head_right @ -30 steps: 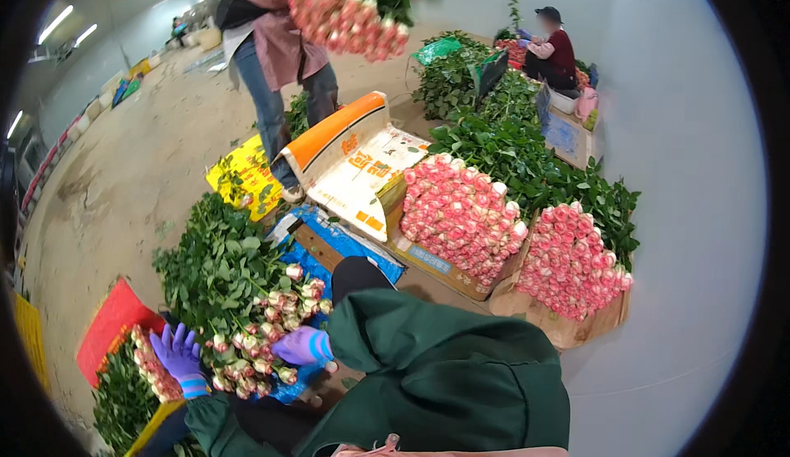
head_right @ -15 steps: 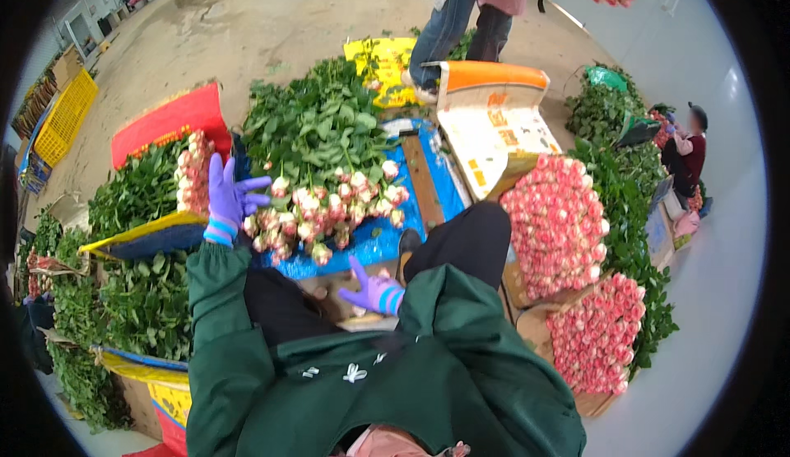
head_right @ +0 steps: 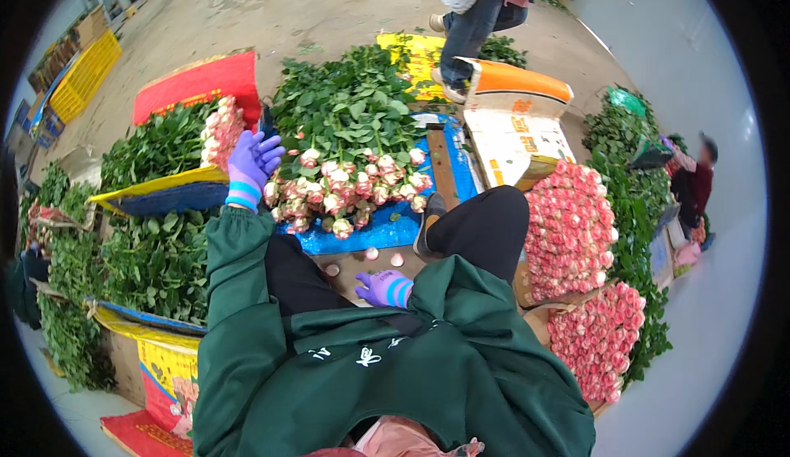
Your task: The person trims rose stems and removes leaves while seated among crates of pink roses. They repeatedly pick up stems, cut the ends, strip foliage, and place the trimmed roses into a blue crate.
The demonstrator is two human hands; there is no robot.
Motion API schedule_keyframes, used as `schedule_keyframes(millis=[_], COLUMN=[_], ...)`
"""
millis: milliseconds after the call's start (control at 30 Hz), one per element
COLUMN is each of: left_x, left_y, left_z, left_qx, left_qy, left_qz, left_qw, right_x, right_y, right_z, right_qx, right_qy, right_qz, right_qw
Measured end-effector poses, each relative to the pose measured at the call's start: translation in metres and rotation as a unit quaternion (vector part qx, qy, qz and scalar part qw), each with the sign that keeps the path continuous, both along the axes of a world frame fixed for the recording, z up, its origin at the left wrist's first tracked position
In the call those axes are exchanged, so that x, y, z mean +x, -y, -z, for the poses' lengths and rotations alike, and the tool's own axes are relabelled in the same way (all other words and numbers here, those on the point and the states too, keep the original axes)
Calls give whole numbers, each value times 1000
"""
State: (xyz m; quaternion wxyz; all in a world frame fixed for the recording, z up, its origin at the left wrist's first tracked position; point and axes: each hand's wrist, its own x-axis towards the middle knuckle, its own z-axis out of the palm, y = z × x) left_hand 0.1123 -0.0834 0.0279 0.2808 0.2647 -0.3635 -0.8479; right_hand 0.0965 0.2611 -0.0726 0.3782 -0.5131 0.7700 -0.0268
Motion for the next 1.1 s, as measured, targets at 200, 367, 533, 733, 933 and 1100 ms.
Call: schedule_keyframes(millis=[200,367,533,733,933,1100], left_x=[-1,-29,-60,-65,-96,-109], left_y=[-2,3,44,55,60,65], left_z=[-4,-26,-25,-50,-46,-41], left_qx=[66,53,66,23,0,-8], left_qy=[-33,-78,-89,-80,-44,-38], left_qz=[-86,-134,-144,-174,-143,-142], left_qw=[994,986,983,981,989,989], right_x=[-12,-109,-291,-381,-412,-393], right_y=[23,97,183,234,258,273], right_z=[28,30,28,35,100,95], right_qx=[-161,-269,-289,-64,-95,-109], right_qy=[34,180,-85,-205,-46,-106], right_qz=[60,262,397,402,499,459], right_qw=[985,909,867,890,860,875])
